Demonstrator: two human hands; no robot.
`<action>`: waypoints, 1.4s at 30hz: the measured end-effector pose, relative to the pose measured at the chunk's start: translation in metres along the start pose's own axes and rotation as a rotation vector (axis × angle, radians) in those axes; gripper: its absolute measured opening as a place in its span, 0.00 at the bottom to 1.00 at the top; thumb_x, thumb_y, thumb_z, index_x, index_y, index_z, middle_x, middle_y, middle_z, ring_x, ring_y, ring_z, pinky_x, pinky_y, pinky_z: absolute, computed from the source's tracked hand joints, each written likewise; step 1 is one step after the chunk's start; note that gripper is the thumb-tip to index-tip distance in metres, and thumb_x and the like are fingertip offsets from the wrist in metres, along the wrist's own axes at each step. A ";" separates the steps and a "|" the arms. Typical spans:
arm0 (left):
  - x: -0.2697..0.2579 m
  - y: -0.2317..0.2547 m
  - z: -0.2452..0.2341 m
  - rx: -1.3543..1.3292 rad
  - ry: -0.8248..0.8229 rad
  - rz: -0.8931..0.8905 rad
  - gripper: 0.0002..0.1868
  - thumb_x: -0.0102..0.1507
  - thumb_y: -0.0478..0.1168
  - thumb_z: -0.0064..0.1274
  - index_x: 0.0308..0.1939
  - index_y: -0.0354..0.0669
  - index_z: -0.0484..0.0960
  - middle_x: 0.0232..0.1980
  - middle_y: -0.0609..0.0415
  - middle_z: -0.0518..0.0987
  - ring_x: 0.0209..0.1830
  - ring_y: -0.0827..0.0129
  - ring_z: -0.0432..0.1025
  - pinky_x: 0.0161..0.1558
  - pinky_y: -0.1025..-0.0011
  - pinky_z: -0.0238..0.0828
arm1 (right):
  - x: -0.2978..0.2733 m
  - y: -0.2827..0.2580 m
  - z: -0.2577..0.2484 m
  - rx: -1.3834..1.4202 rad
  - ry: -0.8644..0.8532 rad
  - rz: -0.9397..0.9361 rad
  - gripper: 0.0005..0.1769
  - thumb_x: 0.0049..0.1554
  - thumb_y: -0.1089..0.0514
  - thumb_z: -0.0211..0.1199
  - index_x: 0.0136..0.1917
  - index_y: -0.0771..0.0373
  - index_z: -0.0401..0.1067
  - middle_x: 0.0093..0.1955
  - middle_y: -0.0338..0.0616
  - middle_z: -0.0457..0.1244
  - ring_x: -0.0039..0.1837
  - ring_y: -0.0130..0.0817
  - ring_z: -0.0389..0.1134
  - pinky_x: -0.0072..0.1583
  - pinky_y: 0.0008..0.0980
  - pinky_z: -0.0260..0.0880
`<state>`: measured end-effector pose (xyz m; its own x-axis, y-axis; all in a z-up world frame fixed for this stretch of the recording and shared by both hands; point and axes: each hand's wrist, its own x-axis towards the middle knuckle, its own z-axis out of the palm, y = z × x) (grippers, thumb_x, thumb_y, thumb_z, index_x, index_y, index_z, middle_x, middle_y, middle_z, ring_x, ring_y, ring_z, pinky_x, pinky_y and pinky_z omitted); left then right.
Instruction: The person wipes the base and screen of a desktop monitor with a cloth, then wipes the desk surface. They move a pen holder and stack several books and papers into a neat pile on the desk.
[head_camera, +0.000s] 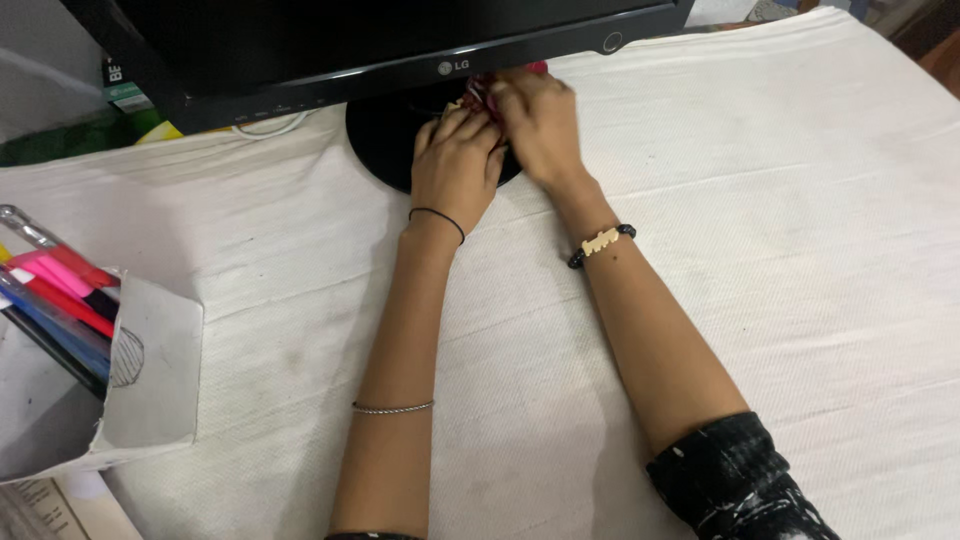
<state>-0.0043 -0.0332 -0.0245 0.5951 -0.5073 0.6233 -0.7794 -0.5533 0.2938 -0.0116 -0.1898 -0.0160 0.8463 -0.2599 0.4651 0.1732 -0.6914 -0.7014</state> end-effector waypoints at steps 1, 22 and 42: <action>-0.001 0.001 0.000 0.026 -0.001 0.004 0.16 0.65 0.42 0.53 0.54 0.41 0.84 0.61 0.52 0.81 0.68 0.59 0.68 0.69 0.52 0.56 | -0.001 0.000 0.002 -0.089 0.039 -0.149 0.18 0.65 0.52 0.55 0.60 0.65 0.77 0.58 0.54 0.69 0.61 0.48 0.70 0.67 0.49 0.65; -0.012 -0.066 -0.014 0.275 0.196 -0.372 0.17 0.66 0.41 0.52 0.56 0.36 0.82 0.64 0.46 0.78 0.71 0.50 0.63 0.72 0.48 0.50 | -0.010 -0.059 0.010 0.029 -0.269 -0.368 0.07 0.51 0.62 0.64 0.44 0.63 0.77 0.29 0.40 0.65 0.31 0.35 0.66 0.40 0.35 0.65; -0.003 -0.008 -0.028 0.164 0.141 0.034 0.16 0.58 0.40 0.59 0.48 0.40 0.86 0.53 0.52 0.80 0.59 0.54 0.71 0.66 0.49 0.59 | -0.007 -0.007 -0.003 -0.407 0.025 -0.531 0.19 0.63 0.58 0.61 0.64 0.70 0.76 0.64 0.55 0.65 0.66 0.51 0.64 0.69 0.51 0.62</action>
<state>-0.0055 -0.0092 -0.0084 0.5269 -0.4367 0.7291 -0.7494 -0.6434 0.1562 -0.0200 -0.1850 -0.0127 0.6855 0.1740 0.7070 0.3554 -0.9274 -0.1163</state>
